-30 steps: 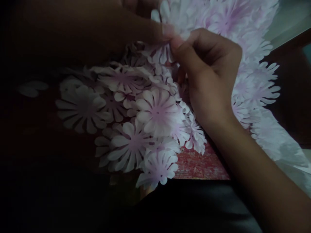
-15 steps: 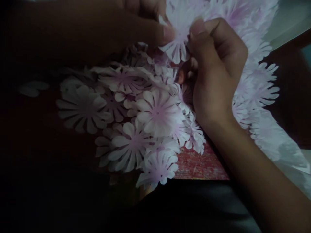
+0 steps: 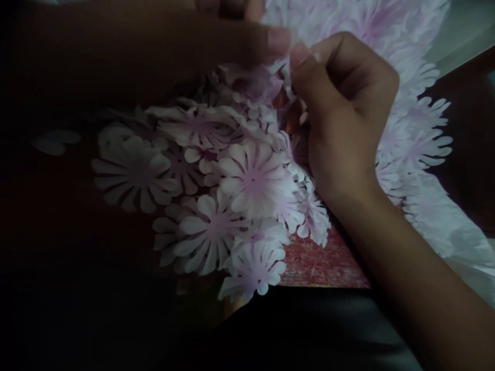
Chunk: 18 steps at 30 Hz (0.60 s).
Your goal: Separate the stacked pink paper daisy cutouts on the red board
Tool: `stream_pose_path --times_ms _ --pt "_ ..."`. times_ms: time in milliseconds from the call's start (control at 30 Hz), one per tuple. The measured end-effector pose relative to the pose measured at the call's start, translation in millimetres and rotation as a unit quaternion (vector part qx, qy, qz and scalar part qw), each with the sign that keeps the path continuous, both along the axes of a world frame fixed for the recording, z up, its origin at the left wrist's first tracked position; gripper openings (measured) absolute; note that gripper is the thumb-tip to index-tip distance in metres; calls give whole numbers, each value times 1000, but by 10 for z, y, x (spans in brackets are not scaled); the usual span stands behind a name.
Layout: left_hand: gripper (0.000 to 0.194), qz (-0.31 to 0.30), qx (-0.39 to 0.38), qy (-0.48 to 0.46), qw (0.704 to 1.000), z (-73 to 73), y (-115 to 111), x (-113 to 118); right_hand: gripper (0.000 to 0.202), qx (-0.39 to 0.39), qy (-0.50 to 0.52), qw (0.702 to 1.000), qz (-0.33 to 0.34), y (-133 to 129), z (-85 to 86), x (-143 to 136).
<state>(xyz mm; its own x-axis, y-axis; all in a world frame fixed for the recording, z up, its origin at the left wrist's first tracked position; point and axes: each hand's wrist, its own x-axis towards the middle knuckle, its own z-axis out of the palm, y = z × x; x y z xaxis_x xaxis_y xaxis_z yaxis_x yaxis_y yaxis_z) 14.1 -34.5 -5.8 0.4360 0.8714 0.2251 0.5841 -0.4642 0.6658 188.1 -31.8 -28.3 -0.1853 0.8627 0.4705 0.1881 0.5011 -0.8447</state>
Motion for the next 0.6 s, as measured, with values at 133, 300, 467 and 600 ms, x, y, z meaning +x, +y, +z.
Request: stream_pose_path --times_ms 133,300,467,600 --pt "81 -9 -20 -37 999 3 8 0 19 9 -25 1000 -16 -9 -7 3" --pt "55 55 -48 -11 997 19 -15 48 19 10 -45 998 -33 -36 2 -16" --pt "43 76 -70 -27 994 29 -24 84 21 -6 -39 999 -33 -55 24 -33" --pt "42 61 -84 -44 994 22 -9 68 21 -14 -52 998 -40 -73 36 -45"
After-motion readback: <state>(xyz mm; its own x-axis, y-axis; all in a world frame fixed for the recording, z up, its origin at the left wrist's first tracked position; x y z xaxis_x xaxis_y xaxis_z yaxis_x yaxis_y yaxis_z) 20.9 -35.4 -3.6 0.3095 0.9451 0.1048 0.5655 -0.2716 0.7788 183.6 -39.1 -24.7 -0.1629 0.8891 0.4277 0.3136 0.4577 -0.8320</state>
